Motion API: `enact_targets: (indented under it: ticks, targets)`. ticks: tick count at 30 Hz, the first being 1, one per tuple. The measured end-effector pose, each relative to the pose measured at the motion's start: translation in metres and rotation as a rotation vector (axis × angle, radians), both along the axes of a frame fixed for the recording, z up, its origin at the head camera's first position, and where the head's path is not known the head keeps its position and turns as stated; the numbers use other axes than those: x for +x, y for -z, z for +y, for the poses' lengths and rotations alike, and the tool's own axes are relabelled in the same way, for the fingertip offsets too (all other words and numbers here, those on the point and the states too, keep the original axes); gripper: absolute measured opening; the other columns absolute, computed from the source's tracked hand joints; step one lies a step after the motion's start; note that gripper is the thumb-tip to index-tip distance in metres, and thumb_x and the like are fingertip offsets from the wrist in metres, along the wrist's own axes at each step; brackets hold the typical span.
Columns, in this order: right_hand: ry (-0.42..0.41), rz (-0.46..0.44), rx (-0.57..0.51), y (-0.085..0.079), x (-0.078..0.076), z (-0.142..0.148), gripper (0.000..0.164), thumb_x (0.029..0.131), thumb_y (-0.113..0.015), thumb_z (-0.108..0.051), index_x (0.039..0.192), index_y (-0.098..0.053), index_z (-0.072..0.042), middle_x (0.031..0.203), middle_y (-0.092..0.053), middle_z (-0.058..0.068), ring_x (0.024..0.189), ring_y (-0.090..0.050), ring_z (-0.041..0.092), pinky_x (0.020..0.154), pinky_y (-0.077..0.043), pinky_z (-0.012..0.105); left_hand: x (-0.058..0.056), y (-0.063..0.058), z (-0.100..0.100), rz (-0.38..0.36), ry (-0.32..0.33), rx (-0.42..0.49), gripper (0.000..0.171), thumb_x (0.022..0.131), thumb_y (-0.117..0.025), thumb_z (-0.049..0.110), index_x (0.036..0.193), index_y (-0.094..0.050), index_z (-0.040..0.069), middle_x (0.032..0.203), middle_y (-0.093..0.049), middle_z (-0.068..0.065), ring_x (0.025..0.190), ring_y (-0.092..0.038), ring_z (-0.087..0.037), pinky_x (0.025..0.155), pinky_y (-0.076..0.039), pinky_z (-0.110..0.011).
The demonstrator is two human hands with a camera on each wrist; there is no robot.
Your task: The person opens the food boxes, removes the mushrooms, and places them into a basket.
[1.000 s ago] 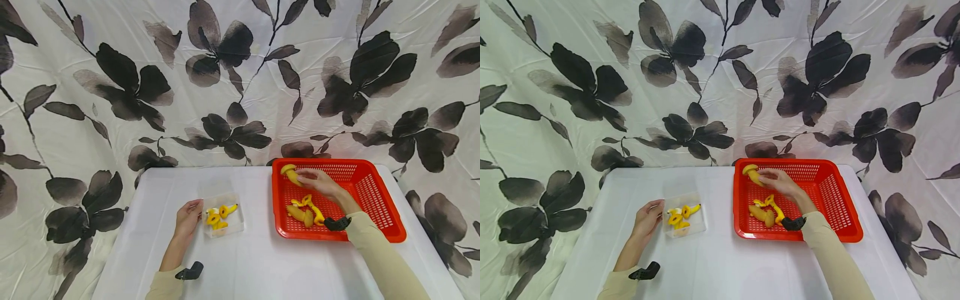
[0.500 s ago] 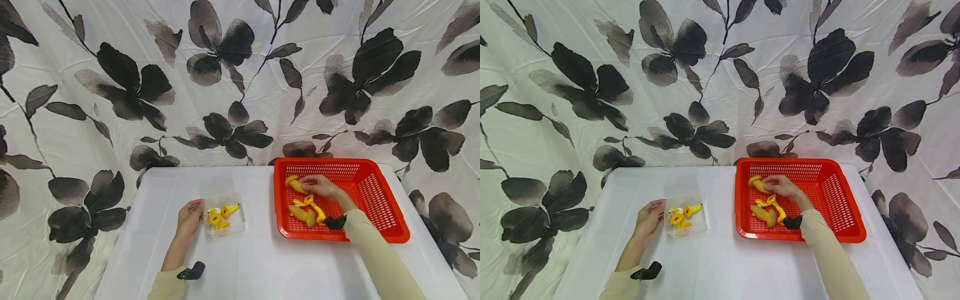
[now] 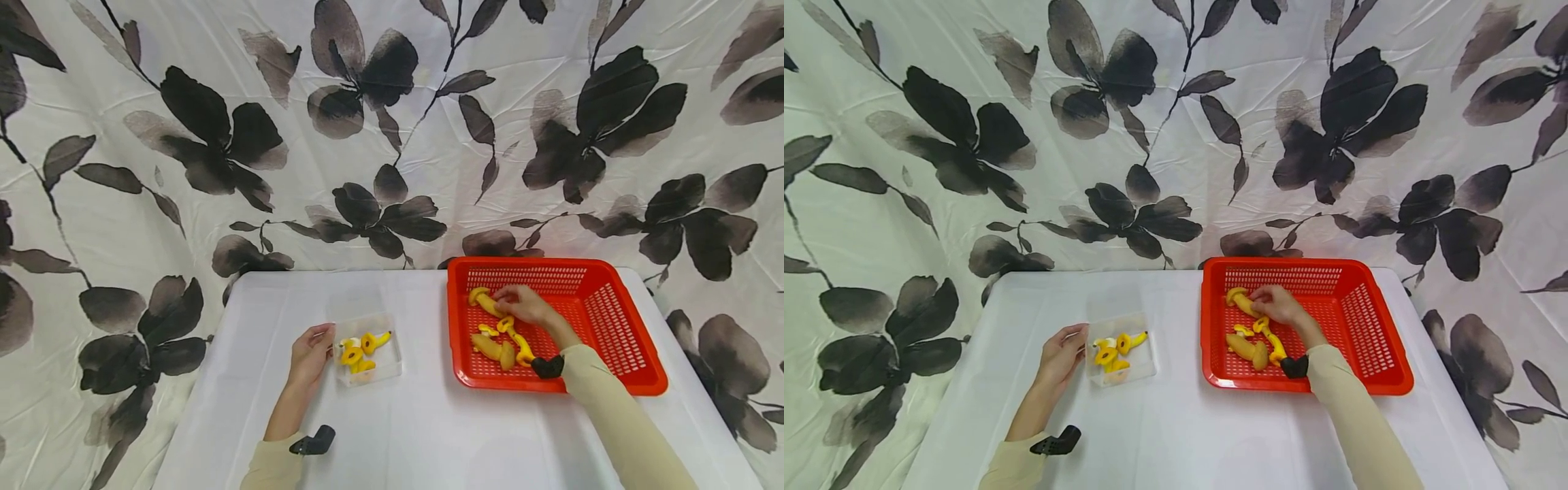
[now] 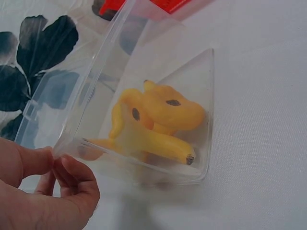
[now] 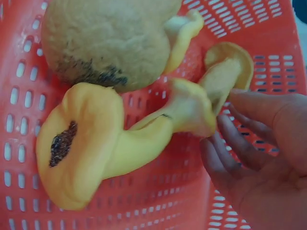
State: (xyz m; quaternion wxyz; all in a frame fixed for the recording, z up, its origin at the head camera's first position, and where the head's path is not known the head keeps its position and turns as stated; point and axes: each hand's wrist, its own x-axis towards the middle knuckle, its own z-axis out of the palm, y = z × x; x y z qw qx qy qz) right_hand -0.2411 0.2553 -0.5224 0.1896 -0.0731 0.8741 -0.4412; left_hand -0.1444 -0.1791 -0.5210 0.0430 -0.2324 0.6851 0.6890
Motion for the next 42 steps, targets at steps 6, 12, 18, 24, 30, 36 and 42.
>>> enact_targets:
  ticks: [6,12,18,24,30,36,42]
  targets:
    - [0.014,0.131,0.064,-0.015,0.003,-0.007,0.023,0.101,-0.060,-0.002,0.117,-0.063,0.014,0.110,-0.068,0.027,0.104,-0.065,0.040,0.087,-0.055,0.044,-0.002,0.001,0.002,-0.027,-0.002,-0.020,0.033,0.106,-0.058,0.015,0.133,-0.057,-0.005,0.125,-0.059,-0.022,0.088,-0.054,-0.015,0.072,-0.049,-0.017]
    - [0.020,0.219,0.026,-0.030,0.006,-0.020,0.014,0.099,-0.062,0.000,0.108,-0.064,0.011,0.102,-0.069,0.024,0.098,-0.066,0.037,0.084,-0.053,0.040,-0.002,0.000,0.001,-0.022,-0.009,-0.010,0.034,0.105,-0.060,0.016,0.133,-0.057,-0.005,0.120,-0.061,-0.017,0.090,-0.054,-0.015,0.071,-0.049,-0.017]
    - [-0.006,0.263,0.007,-0.039,0.005,-0.038,0.012,0.099,-0.063,0.000,0.107,-0.066,0.008,0.101,-0.069,0.019,0.094,-0.064,0.032,0.085,-0.053,0.041,-0.002,0.002,-0.002,-0.022,-0.014,-0.023,0.034,0.106,-0.060,0.015,0.133,-0.057,-0.005,0.125,-0.061,-0.020,0.090,-0.054,-0.014,0.072,-0.049,-0.016]
    - [-0.029,0.265,-0.051,-0.053,0.006,-0.061,0.011,0.099,-0.063,-0.001,0.106,-0.066,0.006,0.099,-0.069,0.017,0.087,-0.063,0.026,0.083,-0.053,0.033,-0.001,0.001,-0.005,-0.010,-0.019,-0.024,0.035,0.106,-0.059,0.014,0.134,-0.056,-0.007,0.119,-0.062,-0.017,0.088,-0.055,-0.013,0.073,-0.049,-0.016]
    - [-0.051,0.253,-0.082,-0.063,0.011,-0.084,0.012,0.099,-0.066,-0.005,0.107,-0.067,0.004,0.098,-0.069,0.016,0.087,-0.064,0.027,0.080,-0.054,0.034,-0.001,0.001,-0.004,-0.011,-0.028,-0.031,0.035,0.106,-0.059,0.015,0.134,-0.056,-0.006,0.119,-0.060,-0.017,0.089,-0.054,-0.013,0.074,-0.050,-0.017]
    - [-0.054,0.229,-0.108,-0.065,0.017,-0.106,0.013,0.099,-0.067,-0.008,0.109,-0.068,0.001,0.101,-0.069,0.013,0.094,-0.065,0.027,0.089,-0.056,0.038,-0.001,0.002,-0.001,-0.009,-0.024,-0.025,0.035,0.106,-0.059,0.015,0.133,-0.056,-0.007,0.118,-0.060,-0.017,0.088,-0.054,-0.013,0.072,-0.049,-0.016]
    - [-0.089,0.216,-0.145,-0.067,0.022,-0.131,0.014,0.100,-0.066,-0.009,0.109,-0.067,0.001,0.102,-0.070,0.011,0.095,-0.065,0.025,0.090,-0.056,0.039,-0.004,0.004,0.002,-0.012,-0.014,-0.020,0.033,0.107,-0.058,0.015,0.133,-0.056,-0.006,0.121,-0.059,-0.018,0.089,-0.054,-0.013,0.072,-0.049,-0.015]
